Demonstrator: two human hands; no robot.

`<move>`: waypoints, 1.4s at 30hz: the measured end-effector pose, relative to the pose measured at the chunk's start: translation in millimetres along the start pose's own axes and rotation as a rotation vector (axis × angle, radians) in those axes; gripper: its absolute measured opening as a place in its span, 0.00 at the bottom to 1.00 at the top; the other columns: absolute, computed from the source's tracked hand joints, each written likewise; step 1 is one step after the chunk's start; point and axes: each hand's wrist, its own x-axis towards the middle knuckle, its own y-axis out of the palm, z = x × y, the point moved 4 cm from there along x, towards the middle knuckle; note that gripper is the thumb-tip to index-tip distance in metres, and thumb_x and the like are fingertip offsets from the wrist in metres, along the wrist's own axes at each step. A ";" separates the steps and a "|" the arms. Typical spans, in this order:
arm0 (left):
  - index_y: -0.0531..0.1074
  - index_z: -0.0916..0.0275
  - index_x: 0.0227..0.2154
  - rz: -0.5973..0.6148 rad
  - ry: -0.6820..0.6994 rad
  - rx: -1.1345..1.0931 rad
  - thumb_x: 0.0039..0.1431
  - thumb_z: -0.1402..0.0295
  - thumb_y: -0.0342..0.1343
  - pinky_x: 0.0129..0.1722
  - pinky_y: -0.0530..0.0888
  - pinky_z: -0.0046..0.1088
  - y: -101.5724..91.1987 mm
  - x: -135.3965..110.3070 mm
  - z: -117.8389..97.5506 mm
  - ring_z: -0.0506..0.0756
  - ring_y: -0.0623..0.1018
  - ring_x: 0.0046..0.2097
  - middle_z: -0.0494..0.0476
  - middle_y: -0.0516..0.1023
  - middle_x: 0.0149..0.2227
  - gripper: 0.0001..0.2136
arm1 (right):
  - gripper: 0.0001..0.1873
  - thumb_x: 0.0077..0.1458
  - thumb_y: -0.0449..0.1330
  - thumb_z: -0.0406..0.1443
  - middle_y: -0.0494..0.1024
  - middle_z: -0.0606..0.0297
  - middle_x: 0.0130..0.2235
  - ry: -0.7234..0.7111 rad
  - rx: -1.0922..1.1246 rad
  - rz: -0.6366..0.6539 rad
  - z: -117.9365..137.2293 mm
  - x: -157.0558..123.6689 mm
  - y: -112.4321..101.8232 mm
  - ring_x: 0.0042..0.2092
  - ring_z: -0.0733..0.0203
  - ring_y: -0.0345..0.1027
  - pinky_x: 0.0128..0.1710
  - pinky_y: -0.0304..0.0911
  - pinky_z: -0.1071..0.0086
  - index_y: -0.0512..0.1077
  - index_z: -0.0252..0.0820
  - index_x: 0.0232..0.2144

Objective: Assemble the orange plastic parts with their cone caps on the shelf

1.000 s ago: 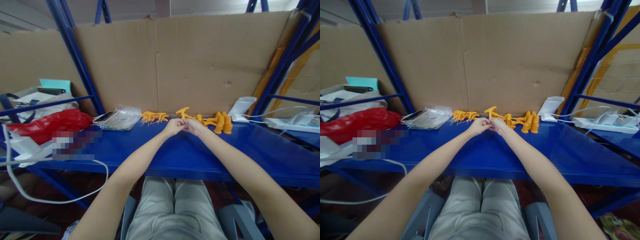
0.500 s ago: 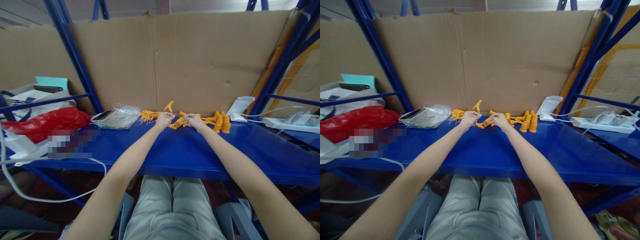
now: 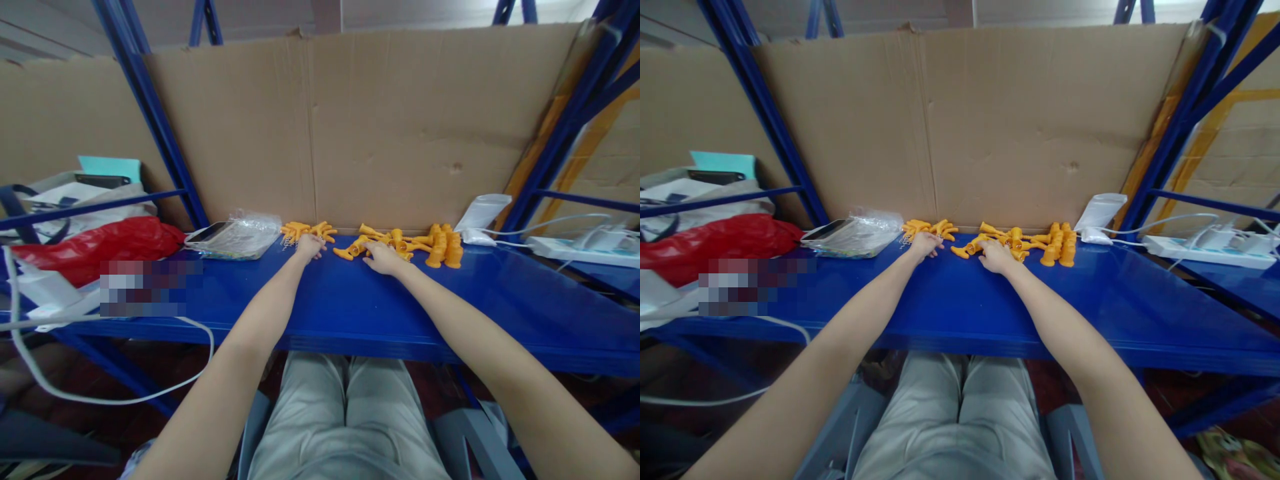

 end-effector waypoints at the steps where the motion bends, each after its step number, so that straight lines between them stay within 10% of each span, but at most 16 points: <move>1: 0.78 0.68 0.35 -0.002 -0.033 0.007 0.62 0.72 0.52 0.21 0.69 0.25 0.1 -1.0 1.0 0.54 0.78 0.25 0.66 0.83 0.34 0.09 | 0.27 0.60 0.56 0.32 0.69 0.50 0.63 -0.002 0.003 -0.009 1.9 -0.6 0.8 0.64 0.41 0.62 0.58 0.62 0.42 0.68 0.41 0.61; 9: 0.73 0.69 0.49 -0.070 -0.134 -0.010 0.61 0.78 0.49 0.20 0.68 0.23 0.2 -11.4 -1.7 0.55 0.81 0.28 0.66 0.83 0.40 0.15 | 0.29 0.63 0.53 0.36 0.66 0.53 0.66 -0.059 0.001 -0.003 13.3 -1.3 2.2 0.65 0.40 0.59 0.59 0.57 0.40 0.62 0.45 0.66; 21: 0.70 0.64 0.50 -0.093 -0.083 0.103 0.59 0.75 0.53 0.24 0.74 0.27 -0.2 -10.9 0.6 0.59 0.83 0.32 0.63 0.81 0.36 0.15 | 0.14 0.59 0.54 0.31 0.76 0.48 0.51 -0.041 -0.176 -0.020 29.5 -5.3 -15.7 0.53 0.43 0.71 0.49 0.60 0.55 0.75 0.38 0.46; 28: 0.74 0.63 0.41 -0.165 0.082 0.409 0.52 0.78 0.59 0.51 0.75 0.41 -7.0 -16.3 -6.5 0.65 0.79 0.53 0.69 0.80 0.48 0.13 | 0.14 0.55 0.52 0.30 0.75 0.52 0.46 -0.017 0.004 -0.351 -14.3 5.3 -28.2 0.48 0.48 0.70 0.47 0.64 0.58 0.73 0.41 0.42; 34: 0.74 0.62 0.46 -0.160 0.257 0.492 0.58 0.73 0.56 0.52 0.74 0.38 3.2 -31.3 -31.8 0.63 0.78 0.53 0.66 0.78 0.51 0.13 | 0.12 0.58 0.49 0.29 0.74 0.51 0.45 -0.097 0.133 -0.572 -36.2 7.6 -43.2 0.49 0.47 0.66 0.51 0.63 0.55 0.71 0.42 0.39; 42: 0.76 0.62 0.24 0.087 0.325 0.632 0.56 0.60 0.61 0.46 0.74 0.38 16.7 -47.5 -53.6 0.66 0.81 0.45 0.64 0.81 0.33 0.12 | 0.11 0.60 0.48 0.30 0.73 0.54 0.45 -0.138 0.168 -0.680 -33.3 5.0 -52.6 0.50 0.48 0.65 0.53 0.61 0.54 0.69 0.45 0.39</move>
